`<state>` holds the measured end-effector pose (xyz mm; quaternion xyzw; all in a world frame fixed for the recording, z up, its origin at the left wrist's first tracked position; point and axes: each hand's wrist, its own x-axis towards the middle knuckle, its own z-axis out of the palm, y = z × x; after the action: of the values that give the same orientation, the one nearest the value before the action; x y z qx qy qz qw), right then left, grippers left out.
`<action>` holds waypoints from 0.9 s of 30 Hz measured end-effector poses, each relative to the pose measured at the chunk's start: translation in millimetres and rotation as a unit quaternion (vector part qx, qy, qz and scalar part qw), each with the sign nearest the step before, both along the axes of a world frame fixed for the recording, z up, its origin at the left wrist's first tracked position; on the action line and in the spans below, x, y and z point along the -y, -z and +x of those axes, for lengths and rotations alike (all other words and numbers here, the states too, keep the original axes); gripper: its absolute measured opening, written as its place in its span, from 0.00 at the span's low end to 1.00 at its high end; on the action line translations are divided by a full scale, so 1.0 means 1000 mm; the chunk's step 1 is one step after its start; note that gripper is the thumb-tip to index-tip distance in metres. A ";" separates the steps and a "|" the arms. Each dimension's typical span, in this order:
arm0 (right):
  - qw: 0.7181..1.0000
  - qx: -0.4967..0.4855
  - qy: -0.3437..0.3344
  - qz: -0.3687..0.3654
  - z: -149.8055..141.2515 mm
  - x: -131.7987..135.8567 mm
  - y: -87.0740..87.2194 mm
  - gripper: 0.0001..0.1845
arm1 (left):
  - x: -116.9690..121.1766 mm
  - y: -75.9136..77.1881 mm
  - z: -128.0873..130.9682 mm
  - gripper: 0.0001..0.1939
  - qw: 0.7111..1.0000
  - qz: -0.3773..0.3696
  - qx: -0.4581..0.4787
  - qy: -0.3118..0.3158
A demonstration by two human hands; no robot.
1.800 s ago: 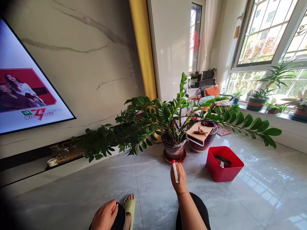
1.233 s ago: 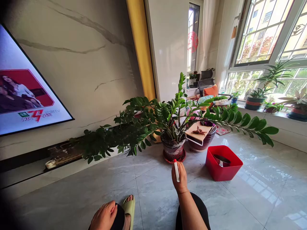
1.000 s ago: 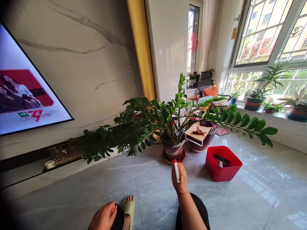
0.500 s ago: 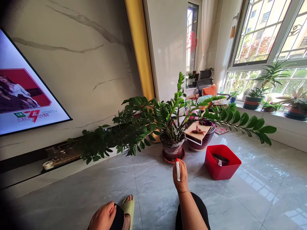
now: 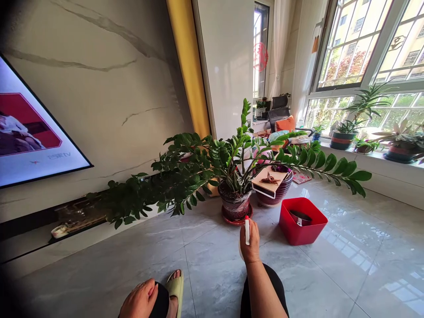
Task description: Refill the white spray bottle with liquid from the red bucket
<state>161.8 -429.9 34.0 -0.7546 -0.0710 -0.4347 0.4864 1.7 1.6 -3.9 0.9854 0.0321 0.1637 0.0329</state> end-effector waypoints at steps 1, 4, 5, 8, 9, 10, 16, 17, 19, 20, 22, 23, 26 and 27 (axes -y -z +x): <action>1.000 -0.006 -0.001 0.006 0.000 0.000 0.001 0.13 | 0.000 0.000 0.000 0.22 1.000 -0.003 -0.003 -0.001; 1.000 -0.022 -0.007 0.018 0.002 0.000 0.002 0.12 | 0.000 -0.001 0.001 0.22 1.000 -0.010 -0.010 0.000; 0.999 -0.026 -0.008 0.022 0.003 0.000 0.002 0.13 | 0.000 -0.001 0.001 0.22 1.000 -0.011 -0.014 0.001; 0.999 -0.031 0.000 0.042 0.004 -0.002 0.002 0.15 | 0.000 -0.003 0.002 0.22 0.999 -0.017 -0.037 -0.003; 0.998 -0.033 0.003 0.047 0.004 -0.002 0.003 0.16 | 0.001 -0.004 0.003 0.23 0.999 -0.020 -0.049 -0.008; 0.998 -0.036 0.005 0.052 0.005 -0.003 0.003 0.17 | 0.001 -0.006 0.003 0.23 0.998 -0.023 -0.061 -0.013; 0.994 -0.059 -0.009 0.090 0.009 -0.003 0.012 0.19 | 0.009 -0.020 0.003 0.22 0.990 -0.032 -0.131 -0.036; 0.993 -0.065 -0.014 0.099 0.009 -0.003 0.013 0.19 | 0.010 -0.021 0.003 0.22 0.989 -0.031 -0.138 -0.039; 0.991 -0.075 -0.019 0.113 0.008 -0.004 0.013 0.19 | 0.012 -0.023 0.003 0.21 0.988 -0.026 -0.146 -0.042; 0.990 -0.080 -0.019 0.118 0.008 -0.004 0.013 0.19 | 0.012 -0.023 0.003 0.21 0.988 -0.023 -0.148 -0.044; 0.988 -0.084 -0.016 0.126 0.008 -0.005 0.012 0.20 | 0.011 -0.021 0.003 0.21 0.987 -0.017 -0.152 -0.046; 0.988 -0.084 -0.013 0.132 0.007 -0.006 0.011 0.20 | 0.010 -0.020 0.003 0.21 0.987 -0.015 -0.155 -0.046; 0.984 -0.080 -0.006 0.160 0.008 -0.007 0.010 0.21 | 0.009 -0.018 0.004 0.21 0.986 -0.009 -0.160 -0.044; 0.982 -0.079 -0.003 0.169 0.008 -0.006 0.010 0.21 | 0.009 -0.018 0.004 0.21 0.986 -0.007 -0.160 -0.043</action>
<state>169.9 -423.5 24.3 -0.6932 0.0401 -0.3779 0.6124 6.0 -7.2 14.0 0.9964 0.0807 0.0052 0.0272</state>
